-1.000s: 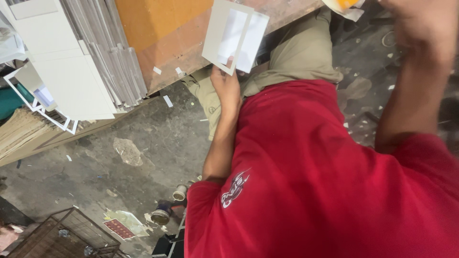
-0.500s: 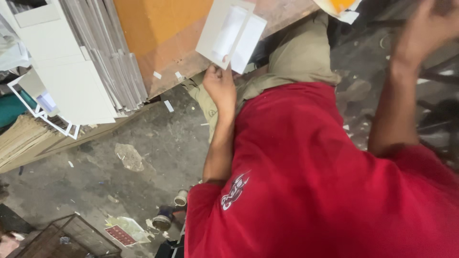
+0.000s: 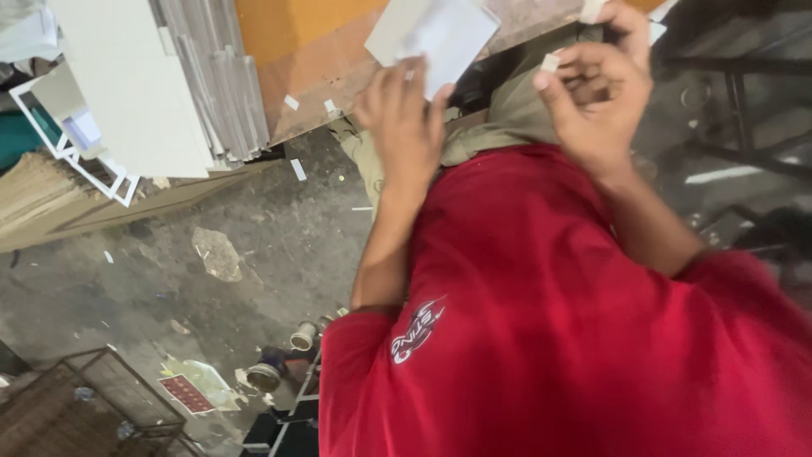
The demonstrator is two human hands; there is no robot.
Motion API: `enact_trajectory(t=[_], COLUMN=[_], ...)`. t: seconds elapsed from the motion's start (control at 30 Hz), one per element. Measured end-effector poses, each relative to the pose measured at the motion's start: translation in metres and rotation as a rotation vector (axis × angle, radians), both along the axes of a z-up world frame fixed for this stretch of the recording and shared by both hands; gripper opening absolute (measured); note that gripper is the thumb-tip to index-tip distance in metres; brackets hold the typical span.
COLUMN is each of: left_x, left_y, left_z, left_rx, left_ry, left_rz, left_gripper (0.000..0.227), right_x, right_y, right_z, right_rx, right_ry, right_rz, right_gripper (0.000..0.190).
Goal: The person assembles white picture frames by applying adhesive tape to the edges of the frame pieces. They handle the frames one at a time, pressing the tape along the seams to secure the components together.
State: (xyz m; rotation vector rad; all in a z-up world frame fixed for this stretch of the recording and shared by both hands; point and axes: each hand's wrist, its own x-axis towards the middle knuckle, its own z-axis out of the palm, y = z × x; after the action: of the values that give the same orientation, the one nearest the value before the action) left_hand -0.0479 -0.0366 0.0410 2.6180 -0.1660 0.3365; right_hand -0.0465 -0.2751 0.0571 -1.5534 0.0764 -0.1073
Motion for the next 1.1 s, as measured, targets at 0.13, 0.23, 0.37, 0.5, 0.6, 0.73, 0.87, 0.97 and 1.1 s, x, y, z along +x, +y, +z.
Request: enact_trajectory(t=[0.13, 0.23, 0.37, 0.5, 0.6, 0.73, 0.87, 0.97, 1.1], left_x=[0.004, -0.002, -0.002, 0.0, 0.003, 0.009, 0.016, 0.018, 0.02], left_y=[-0.011, -0.011, -0.01, -0.01, -0.011, -0.008, -0.004, -0.003, -0.009], left_z=[-0.02, -0.034, -0.044, -0.045, -0.044, -0.044, -0.043, -0.039, -0.033], left_rx=[0.085, 0.079, 0.052, 0.003, 0.003, 0.027, 0.053, 0.051, 0.007], left_ry=[0.046, 0.0, -0.042, -0.085, -0.119, -0.118, -0.089, -0.069, -0.018], left_rz=[-0.065, -0.085, -0.082, -0.099, -0.113, -0.118, -0.101, -0.092, -0.075], left_gripper=[0.028, 0.027, 0.022, 0.02, 0.018, 0.018, 0.018, 0.017, 0.018], right_x=[0.001, -0.004, 0.0, 0.006, 0.018, 0.039, 0.059, 0.067, 0.073], right_y=[0.004, -0.005, -0.008, -0.002, 0.001, -0.007, -0.011, -0.011, -0.012], right_z=[-0.017, -0.031, -0.056, -0.084, -0.104, -0.122, -0.134, -0.138, -0.139], right_rx=[-0.001, 0.116, 0.151, 0.116, 0.221, 0.001, -0.075, -0.161, -0.125], right_ry=[-0.107, -0.006, 0.029, -0.006, 0.04, 0.022, 0.156, 0.129, 0.149], right_rz=[0.142, 0.215, 0.3, 0.269, 0.19, 0.24, 0.302, 0.346, 0.359], right_gripper=[0.044, 0.081, 0.077, 0.077, 0.101, 0.091, 0.075, 0.065, 0.065])
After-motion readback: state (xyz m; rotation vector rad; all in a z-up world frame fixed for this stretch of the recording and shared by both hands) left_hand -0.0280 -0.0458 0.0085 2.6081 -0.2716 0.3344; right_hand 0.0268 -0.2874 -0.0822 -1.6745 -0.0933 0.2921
